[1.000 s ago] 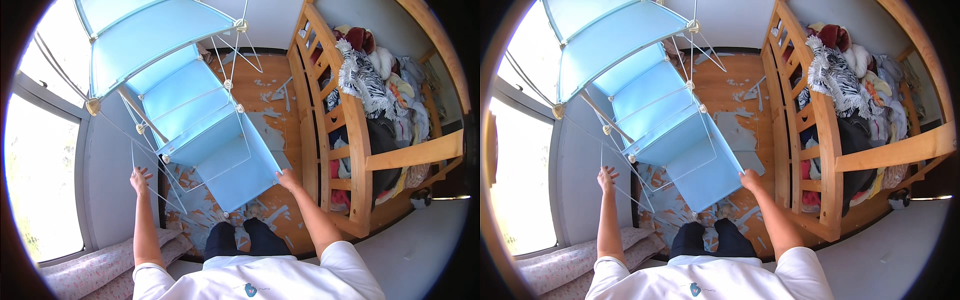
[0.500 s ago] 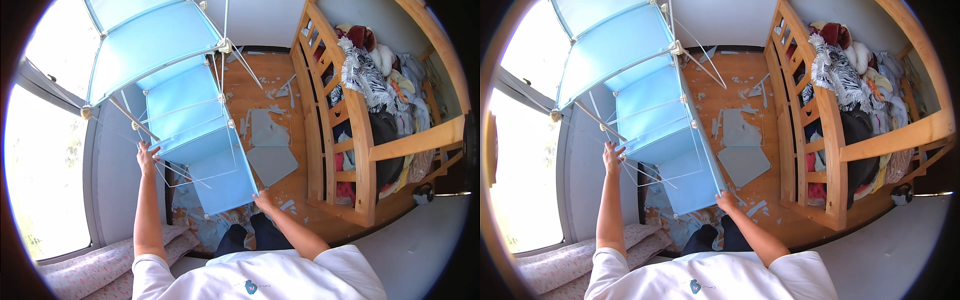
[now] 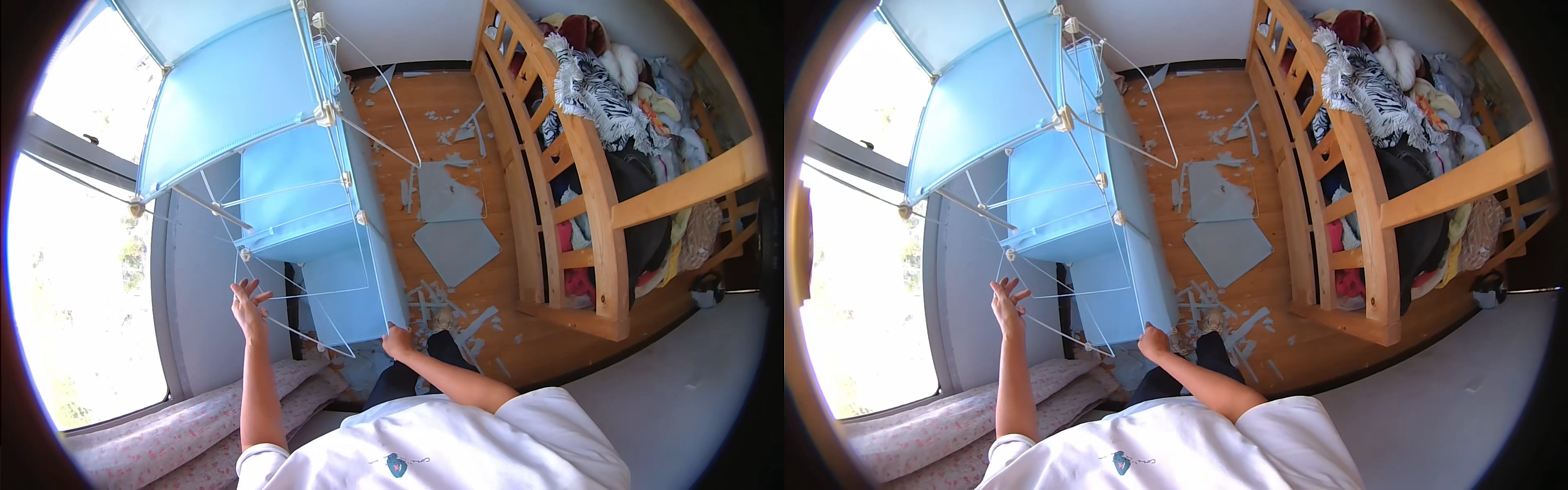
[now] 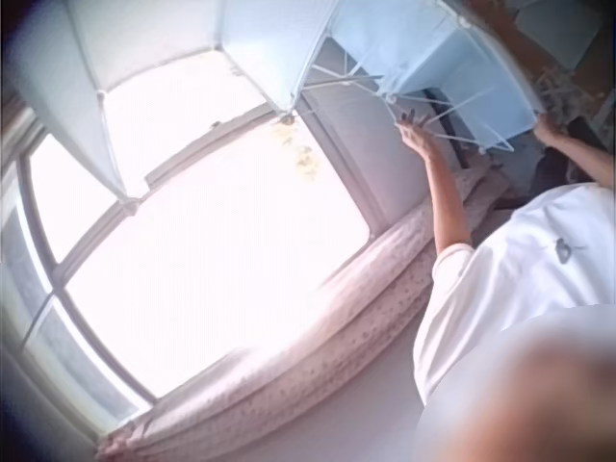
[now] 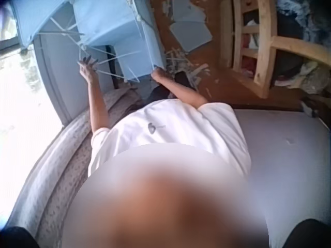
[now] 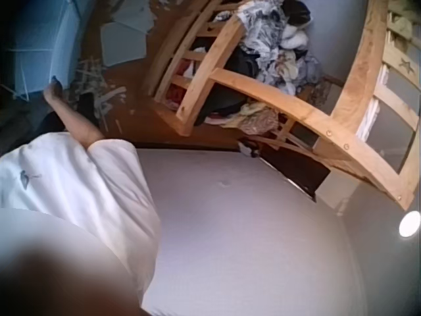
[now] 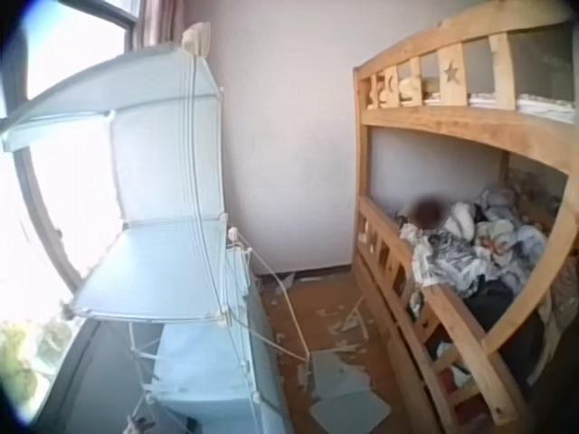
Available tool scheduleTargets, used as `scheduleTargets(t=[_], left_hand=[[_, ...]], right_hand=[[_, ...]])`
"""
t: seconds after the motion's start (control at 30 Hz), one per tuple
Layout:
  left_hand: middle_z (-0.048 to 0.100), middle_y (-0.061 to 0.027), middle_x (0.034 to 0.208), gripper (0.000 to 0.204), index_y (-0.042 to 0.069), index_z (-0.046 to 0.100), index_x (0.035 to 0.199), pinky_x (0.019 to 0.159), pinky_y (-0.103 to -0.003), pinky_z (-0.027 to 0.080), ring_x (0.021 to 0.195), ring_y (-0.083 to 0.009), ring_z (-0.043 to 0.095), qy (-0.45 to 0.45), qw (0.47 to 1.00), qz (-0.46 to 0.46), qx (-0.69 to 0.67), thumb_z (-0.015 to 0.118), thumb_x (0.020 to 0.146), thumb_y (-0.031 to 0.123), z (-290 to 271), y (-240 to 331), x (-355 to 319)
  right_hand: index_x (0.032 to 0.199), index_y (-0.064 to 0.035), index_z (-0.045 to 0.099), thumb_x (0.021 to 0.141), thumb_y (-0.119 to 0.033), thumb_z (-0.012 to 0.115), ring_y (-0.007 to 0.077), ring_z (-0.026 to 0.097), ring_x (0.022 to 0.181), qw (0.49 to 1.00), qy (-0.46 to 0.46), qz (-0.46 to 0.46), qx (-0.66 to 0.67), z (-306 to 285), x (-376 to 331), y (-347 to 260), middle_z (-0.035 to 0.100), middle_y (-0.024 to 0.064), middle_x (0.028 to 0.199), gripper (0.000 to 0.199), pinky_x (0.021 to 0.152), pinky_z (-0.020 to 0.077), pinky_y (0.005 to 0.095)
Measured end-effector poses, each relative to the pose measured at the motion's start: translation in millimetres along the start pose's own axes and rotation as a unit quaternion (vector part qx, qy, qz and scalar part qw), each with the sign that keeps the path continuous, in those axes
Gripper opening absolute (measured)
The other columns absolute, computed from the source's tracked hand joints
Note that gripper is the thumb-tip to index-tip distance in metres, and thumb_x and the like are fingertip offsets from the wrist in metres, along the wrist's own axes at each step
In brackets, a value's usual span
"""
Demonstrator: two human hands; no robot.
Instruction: The person assembles a light blue multi-tiered shelving unit by hand. They connect the wire frame components, insert the fabric shelves, and secure the structure using white elastic bands.
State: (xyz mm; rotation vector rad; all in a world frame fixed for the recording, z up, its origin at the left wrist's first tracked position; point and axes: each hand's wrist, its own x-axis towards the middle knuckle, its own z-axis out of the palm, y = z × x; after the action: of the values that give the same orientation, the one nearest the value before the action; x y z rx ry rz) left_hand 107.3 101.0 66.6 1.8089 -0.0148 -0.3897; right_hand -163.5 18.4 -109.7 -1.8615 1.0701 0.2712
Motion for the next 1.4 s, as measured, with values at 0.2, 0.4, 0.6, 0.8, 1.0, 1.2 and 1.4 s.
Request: scheduleTargets(t=[0.2,0.4,0.6,0.8,1.0,1.2,1.4], left_hand=[[0.057,-0.0194,0.11,0.067,-0.007,0.037,0.126,0.033,-0.016,0.034,0.065,-0.0152,0.064,-0.02,1.0,0.004,-0.016,0.032,0.093,0.05,-2,8,-50],[0.056,-0.0239,0.11,0.069,-0.01,0.036,0.126,0.031,-0.016,0.035,0.061,-0.0163,0.064,-0.025,0.998,0.019,-0.051,0.032,0.092,0.051,-20,8,-74],[0.06,-0.0205,0.101,0.063,-0.009,0.043,0.118,0.031,-0.016,0.033,0.054,-0.0153,0.061,-0.005,0.997,0.011,-0.074,0.033,0.093,0.048,-51,9,-84],[0.064,-0.0151,0.084,0.056,-0.006,0.051,0.111,0.031,-0.019,0.027,0.041,-0.0103,0.052,0.045,0.998,0.034,-0.042,0.036,0.094,0.045,-60,-8,-82],[0.06,-0.0093,0.065,0.051,-0.002,0.052,0.11,0.03,-0.02,0.03,0.034,-0.0073,0.04,0.076,0.991,0.05,0.096,0.035,0.095,0.043,-91,-47,-56],[0.06,-0.0078,0.067,0.042,0.002,0.057,0.112,0.035,-0.023,0.036,0.04,-0.0091,0.042,0.074,0.979,0.033,0.188,0.037,0.095,0.035,-76,-71,-71],[0.06,-0.0071,0.063,0.043,0.002,0.057,0.111,0.036,-0.026,0.036,0.041,-0.0118,0.044,0.132,0.965,-0.024,0.226,0.036,0.094,0.035,-50,-85,-86]], right_hand=[[0.102,0.0039,0.052,0.078,-0.023,0.059,0.0378,0.061,0.086,1.0,-0.02,0.016,-0.018,-3,2,10,0.062,0.0233,0.09,0.036,0.076,0.0483,0.0449],[0.132,0.0038,0.03,0.076,-0.034,0.062,0.0388,0.056,0.101,0.999,-0.021,-0.035,0.014,-26,-5,13,0.056,0.0268,0.11,0.074,0.085,0.0451,0.0437],[0.132,-0.0005,0.033,0.075,-0.039,0.061,0.0379,0.053,0.105,0.998,0.017,-0.063,0.025,-50,-23,25,0.052,0.0263,0.117,0.075,0.089,0.0423,0.042],[0.129,-0.0011,0.039,0.076,-0.037,0.061,0.0367,0.055,0.102,0.998,0.022,-0.058,-0.005,-56,-45,32,0.056,0.022,0.113,0.068,0.087,0.044,0.0408],[0.12,-0.0041,0.051,0.076,-0.036,0.062,0.0337,0.059,0.095,0.999,-0.004,-0.05,-0.005,-59,-62,50,0.062,0.019,0.101,0.055,0.081,0.0469,0.0403],[0.112,-0.004,0.057,0.075,-0.037,0.061,0.0327,0.06,0.094,1.0,-0.022,0.015,-0.016,-70,-56,118,0.063,0.018,0.099,0.05,0.08,0.0473,0.04],[0.113,-0.005,0.058,0.076,-0.036,0.061,0.0325,0.055,0.102,0.992,-0.065,0.101,-0.037,-110,-34,191,0.059,0.0189,0.11,0.048,0.087,0.0438,0.039]])
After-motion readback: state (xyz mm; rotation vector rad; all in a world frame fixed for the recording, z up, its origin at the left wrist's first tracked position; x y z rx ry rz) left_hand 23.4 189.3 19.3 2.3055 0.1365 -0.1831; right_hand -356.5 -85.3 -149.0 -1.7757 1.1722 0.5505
